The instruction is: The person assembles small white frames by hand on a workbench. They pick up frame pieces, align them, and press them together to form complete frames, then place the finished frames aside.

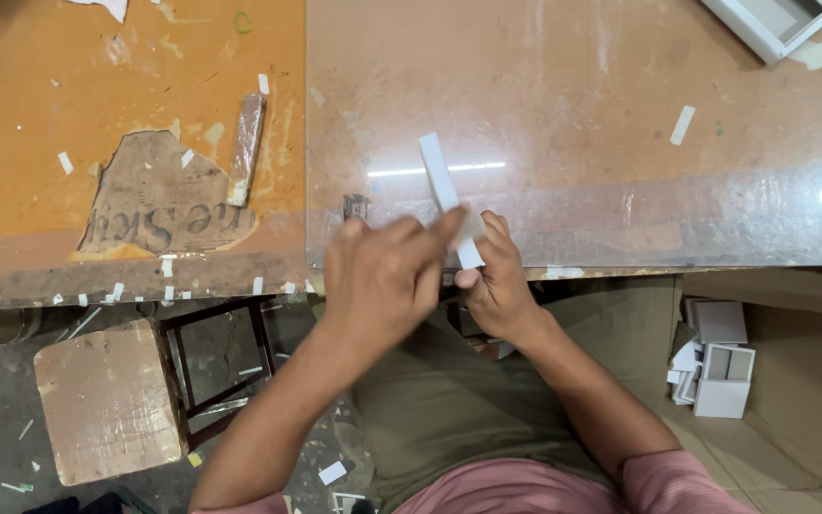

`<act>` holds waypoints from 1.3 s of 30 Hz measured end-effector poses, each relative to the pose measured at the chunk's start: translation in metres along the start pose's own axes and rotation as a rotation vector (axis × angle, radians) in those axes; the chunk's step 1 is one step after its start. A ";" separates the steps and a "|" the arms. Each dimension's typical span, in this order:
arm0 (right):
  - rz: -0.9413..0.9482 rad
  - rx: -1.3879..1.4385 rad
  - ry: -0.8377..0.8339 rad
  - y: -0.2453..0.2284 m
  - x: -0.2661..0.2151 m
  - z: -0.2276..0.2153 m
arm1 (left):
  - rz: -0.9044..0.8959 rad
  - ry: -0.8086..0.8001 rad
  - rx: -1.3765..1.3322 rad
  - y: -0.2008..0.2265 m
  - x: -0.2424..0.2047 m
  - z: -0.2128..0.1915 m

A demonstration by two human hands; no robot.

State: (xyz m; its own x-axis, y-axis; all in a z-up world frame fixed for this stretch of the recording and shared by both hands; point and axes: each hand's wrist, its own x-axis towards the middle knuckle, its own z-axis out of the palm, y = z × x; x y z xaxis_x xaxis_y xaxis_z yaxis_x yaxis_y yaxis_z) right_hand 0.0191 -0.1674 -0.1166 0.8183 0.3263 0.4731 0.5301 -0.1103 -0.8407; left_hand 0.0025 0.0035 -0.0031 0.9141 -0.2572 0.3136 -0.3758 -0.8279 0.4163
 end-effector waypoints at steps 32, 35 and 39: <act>0.095 -0.438 -0.162 -0.005 0.002 0.011 | -0.453 0.119 -0.002 -0.102 -0.012 0.022; 0.105 -0.340 -0.118 -0.005 0.007 0.001 | -0.300 0.408 -0.248 -0.132 -0.005 0.038; 0.134 -0.157 -0.131 -0.003 0.007 -0.004 | -0.655 0.403 -0.640 -0.107 -0.030 0.040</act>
State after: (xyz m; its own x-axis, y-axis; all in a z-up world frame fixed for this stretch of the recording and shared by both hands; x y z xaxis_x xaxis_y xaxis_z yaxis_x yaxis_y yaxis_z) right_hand 0.0238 -0.1682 -0.1098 0.8530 0.4171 0.3137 0.4555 -0.3016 -0.8376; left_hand 0.0215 0.0796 -0.0916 0.8950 0.4397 0.0748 0.0636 -0.2918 0.9544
